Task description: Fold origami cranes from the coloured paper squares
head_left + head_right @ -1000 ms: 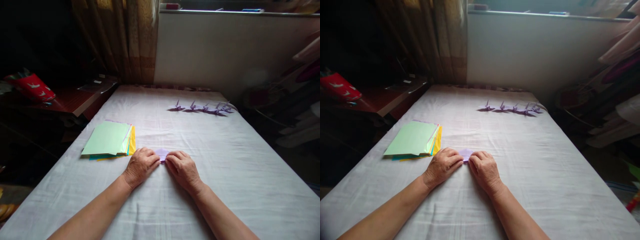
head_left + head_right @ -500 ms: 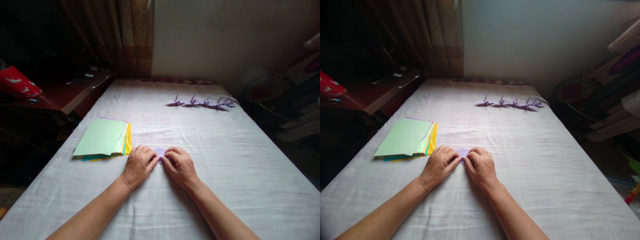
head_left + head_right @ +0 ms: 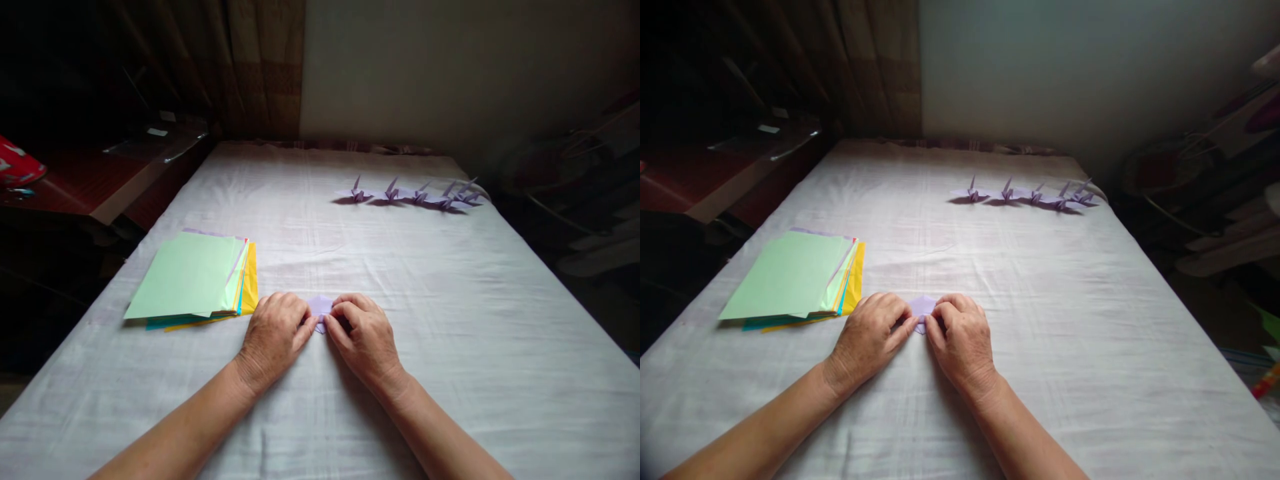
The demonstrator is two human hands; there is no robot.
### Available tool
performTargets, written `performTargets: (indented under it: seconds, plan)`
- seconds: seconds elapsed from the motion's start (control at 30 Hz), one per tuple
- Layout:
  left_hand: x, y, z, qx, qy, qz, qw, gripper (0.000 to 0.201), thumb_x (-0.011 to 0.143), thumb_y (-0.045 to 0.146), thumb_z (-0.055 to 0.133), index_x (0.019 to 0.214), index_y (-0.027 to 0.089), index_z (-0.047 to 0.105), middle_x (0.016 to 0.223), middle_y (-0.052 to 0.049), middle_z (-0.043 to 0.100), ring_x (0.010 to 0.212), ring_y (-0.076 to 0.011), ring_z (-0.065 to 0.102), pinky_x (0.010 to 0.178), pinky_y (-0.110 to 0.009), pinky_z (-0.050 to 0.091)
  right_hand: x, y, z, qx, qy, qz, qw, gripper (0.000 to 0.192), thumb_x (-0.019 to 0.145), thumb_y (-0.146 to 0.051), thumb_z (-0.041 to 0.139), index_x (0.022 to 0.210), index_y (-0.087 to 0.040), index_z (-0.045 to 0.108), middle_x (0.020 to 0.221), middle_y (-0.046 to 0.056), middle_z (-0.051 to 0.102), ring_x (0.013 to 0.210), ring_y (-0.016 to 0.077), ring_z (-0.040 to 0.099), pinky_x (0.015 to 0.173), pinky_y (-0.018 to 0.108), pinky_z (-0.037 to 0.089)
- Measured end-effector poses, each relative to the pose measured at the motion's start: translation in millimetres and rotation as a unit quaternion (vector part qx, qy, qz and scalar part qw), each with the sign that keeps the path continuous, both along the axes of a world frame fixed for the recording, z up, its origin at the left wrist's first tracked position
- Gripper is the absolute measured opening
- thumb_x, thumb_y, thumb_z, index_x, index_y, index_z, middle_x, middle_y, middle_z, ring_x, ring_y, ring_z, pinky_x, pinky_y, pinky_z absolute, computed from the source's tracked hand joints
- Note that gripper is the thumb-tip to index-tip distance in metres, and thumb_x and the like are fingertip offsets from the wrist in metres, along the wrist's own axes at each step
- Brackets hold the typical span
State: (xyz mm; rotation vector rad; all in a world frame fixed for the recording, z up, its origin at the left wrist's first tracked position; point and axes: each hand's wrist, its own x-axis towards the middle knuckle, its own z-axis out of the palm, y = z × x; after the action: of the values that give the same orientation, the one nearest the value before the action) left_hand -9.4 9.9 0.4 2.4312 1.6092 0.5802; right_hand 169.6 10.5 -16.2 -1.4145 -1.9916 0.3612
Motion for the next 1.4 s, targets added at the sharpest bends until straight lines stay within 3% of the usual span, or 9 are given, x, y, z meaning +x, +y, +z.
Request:
performTargets:
  seconds: [0.4, 0.77, 1.0, 1.13, 1.4]
  plan:
    - [3, 1, 1.6, -0.001, 0.019, 0.003, 1.000, 0.016, 0.090, 0.028, 0.059, 0.076, 0.021, 0.055, 0.076, 0.000, 0.059, 0.073, -0.0194, 0.052, 0.069, -0.035, 0.037, -2, 0, 2.8, -0.002, -0.015, -0.007, 1.000, 0.014, 0.088, -0.025, 0.059, 0.074, -0.022, 0.059, 0.086, 0.004, 0.066, 0.081, 0.0196, 0.059, 0.076, 0.033, 0.041]
    - [2, 2, 3.1, -0.029, 0.001, 0.017, 0.999, 0.014, 0.089, 0.027, 0.061, 0.078, 0.022, 0.054, 0.079, 0.000, 0.059, 0.074, -0.0191, 0.052, 0.069, -0.034, 0.038, 1, 0, 3.4, -0.024, 0.007, 0.007, 1.000, 0.004, 0.087, -0.020, 0.057, 0.088, -0.023, 0.058, 0.089, 0.005, 0.065, 0.084, 0.0212, 0.059, 0.077, 0.034, 0.042]
    - [2, 3, 1.9, -0.028, -0.001, 0.016, 0.999, 0.014, 0.088, 0.027, 0.062, 0.078, 0.022, 0.054, 0.079, 0.000, 0.059, 0.075, -0.0193, 0.053, 0.070, -0.034, 0.037, -2, 2, 5.5, -0.030, -0.004, 0.007, 1.000, 0.002, 0.087, -0.023, 0.058, 0.085, -0.023, 0.058, 0.085, 0.004, 0.064, 0.080, 0.0198, 0.057, 0.072, 0.033, 0.040]
    - [2, 3, 2.4, -0.040, -0.012, 0.017, 0.999, 0.015, 0.088, 0.028, 0.063, 0.078, 0.022, 0.053, 0.079, 0.000, 0.059, 0.075, -0.0191, 0.053, 0.071, -0.033, 0.038, -5, 3, 6.0, -0.032, -0.026, -0.014, 0.999, 0.012, 0.084, -0.026, 0.065, 0.078, -0.022, 0.055, 0.078, 0.002, 0.060, 0.074, 0.0187, 0.054, 0.068, 0.032, 0.038]
    - [-6, 5, 1.5, -0.065, -0.052, -0.001, 0.997, 0.009, 0.086, 0.018, 0.060, 0.086, 0.022, 0.052, 0.081, 0.001, 0.059, 0.077, -0.0187, 0.055, 0.072, -0.033, 0.041, 13, 11, 8.2, -0.095, 0.032, 0.063, 0.993, 0.011, 0.083, -0.015, 0.063, 0.078, -0.022, 0.057, 0.082, 0.001, 0.060, 0.079, 0.0173, 0.055, 0.071, 0.030, 0.042]
